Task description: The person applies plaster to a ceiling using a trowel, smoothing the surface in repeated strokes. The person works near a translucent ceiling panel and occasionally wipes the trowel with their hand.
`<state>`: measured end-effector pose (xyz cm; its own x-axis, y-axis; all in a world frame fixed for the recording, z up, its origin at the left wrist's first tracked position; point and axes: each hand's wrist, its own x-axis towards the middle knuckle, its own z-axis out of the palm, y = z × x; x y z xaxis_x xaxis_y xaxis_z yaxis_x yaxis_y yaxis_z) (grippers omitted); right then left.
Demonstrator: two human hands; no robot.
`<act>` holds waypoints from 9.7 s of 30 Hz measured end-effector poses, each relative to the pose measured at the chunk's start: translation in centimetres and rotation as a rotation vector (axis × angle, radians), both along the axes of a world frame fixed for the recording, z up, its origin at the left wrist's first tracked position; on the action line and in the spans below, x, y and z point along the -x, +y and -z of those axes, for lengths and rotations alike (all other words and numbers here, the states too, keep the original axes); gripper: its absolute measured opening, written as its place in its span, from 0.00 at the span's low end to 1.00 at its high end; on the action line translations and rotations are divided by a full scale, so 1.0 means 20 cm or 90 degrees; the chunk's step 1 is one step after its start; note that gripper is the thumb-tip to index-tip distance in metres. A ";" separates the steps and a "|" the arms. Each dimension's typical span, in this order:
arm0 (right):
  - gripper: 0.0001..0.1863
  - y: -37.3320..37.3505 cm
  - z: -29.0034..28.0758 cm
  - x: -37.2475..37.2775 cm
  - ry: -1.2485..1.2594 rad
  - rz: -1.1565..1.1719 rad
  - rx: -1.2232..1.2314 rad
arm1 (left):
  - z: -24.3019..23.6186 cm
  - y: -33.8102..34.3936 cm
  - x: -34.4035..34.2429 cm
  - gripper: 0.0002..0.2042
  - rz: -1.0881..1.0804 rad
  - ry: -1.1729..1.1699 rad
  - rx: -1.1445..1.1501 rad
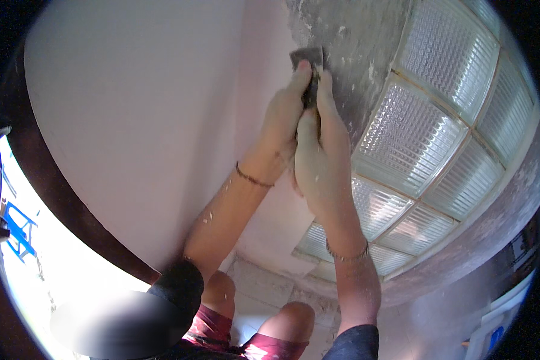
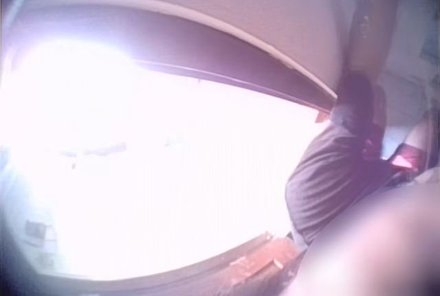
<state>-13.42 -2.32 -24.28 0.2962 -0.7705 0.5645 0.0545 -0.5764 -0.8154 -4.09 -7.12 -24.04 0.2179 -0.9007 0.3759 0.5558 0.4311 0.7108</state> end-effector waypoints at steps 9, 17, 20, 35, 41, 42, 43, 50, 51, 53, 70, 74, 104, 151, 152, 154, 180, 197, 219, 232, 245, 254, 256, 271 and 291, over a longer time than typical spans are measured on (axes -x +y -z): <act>0.28 -0.02 0.00 -0.03 0.003 0.011 0.030 | -0.02 0.00 -0.01 0.18 0.029 0.055 0.031; 0.29 -0.03 -0.06 -0.05 -0.011 -0.030 0.057 | -0.07 -0.04 -0.06 0.22 0.023 0.007 0.068; 0.29 -0.03 -0.06 -0.06 0.037 0.031 0.034 | -0.09 -0.04 -0.06 0.19 0.077 0.117 -0.056; 0.29 0.00 -0.10 -0.07 -0.049 -0.051 0.024 | -0.14 -0.01 -0.08 0.19 0.046 0.086 0.006; 0.29 -0.02 -0.14 -0.10 -0.038 -0.046 0.057 | -0.18 -0.02 -0.10 0.19 0.008 0.052 0.062; 0.29 -0.02 -0.14 -0.10 -0.023 -0.037 0.028 | -0.18 -0.03 -0.10 0.19 0.036 0.070 0.018; 0.29 -0.02 -0.14 -0.10 -0.028 -0.040 0.045 | -0.19 -0.03 -0.10 0.19 0.048 0.088 0.011; 0.29 0.00 -0.16 -0.08 -0.047 -0.061 0.054 | -0.21 -0.05 -0.10 0.20 0.058 0.096 0.064; 0.29 0.00 -0.16 -0.08 -0.026 -0.048 0.013 | -0.22 -0.04 -0.10 0.20 0.057 0.092 0.030; 0.29 0.02 -0.18 -0.10 -0.007 -0.025 -0.006 | -0.22 -0.02 -0.11 0.21 0.048 0.082 -0.019; 0.30 0.01 -0.25 -0.12 -0.018 -0.044 -0.005 | -0.31 -0.02 -0.13 0.21 -0.006 0.068 0.013; 0.30 0.03 -0.25 -0.12 -0.036 -0.073 -0.002 | -0.32 0.00 -0.14 0.22 0.021 0.049 -0.001; 0.29 -0.01 -0.28 -0.09 -0.045 -0.093 -0.040 | -0.36 -0.06 -0.11 0.21 -0.022 0.072 0.055; 0.28 0.03 0.13 0.27 -0.055 0.070 -0.046 | 0.36 -0.01 0.02 0.19 -0.637 -0.532 0.145; 0.27 0.04 0.16 0.32 -0.065 0.094 -0.059 | 0.45 -0.03 0.04 0.17 -0.721 -0.532 0.229; 0.25 0.04 0.19 0.41 -0.114 0.172 -0.068 | 0.59 -0.12 0.07 0.17 -0.840 -0.558 0.349; 0.29 0.02 0.30 0.57 -0.208 0.495 0.292 | 0.64 -0.20 0.17 0.31 -0.924 -0.750 0.368; 0.22 -0.15 0.39 0.57 -0.326 0.244 0.270 | 0.69 -0.20 0.12 0.27 -0.924 -0.632 0.416; 0.18 -0.25 0.39 0.49 0.009 0.404 0.193 | 0.69 -0.17 0.08 0.26 -0.920 -0.642 0.428; 0.13 -0.26 0.39 0.53 -0.171 0.105 0.062 | 0.70 -0.18 0.09 0.34 -0.987 -0.700 0.262; 0.14 -0.25 0.36 0.54 0.092 0.304 0.220 | 0.74 -0.11 0.04 0.32 -0.808 -0.725 0.228; 0.15 0.12 -0.02 0.48 0.019 0.177 -0.046 | 0.92 0.40 0.24 0.31 -0.329 -0.549 -0.281; 0.15 0.13 -0.21 0.58 0.096 0.239 -0.044 | 0.91 0.57 0.26 0.28 0.125 -0.261 -0.630; 0.10 0.39 -1.50 0.69 -0.063 -0.054 -0.499 | -0.44 0.83 0.07 0.16 0.227 -0.986 -0.257; 0.22 0.39 -1.70 0.17 0.298 0.035 -0.177 | -1.06 0.60 -0.05 0.33 0.426 0.400 -0.407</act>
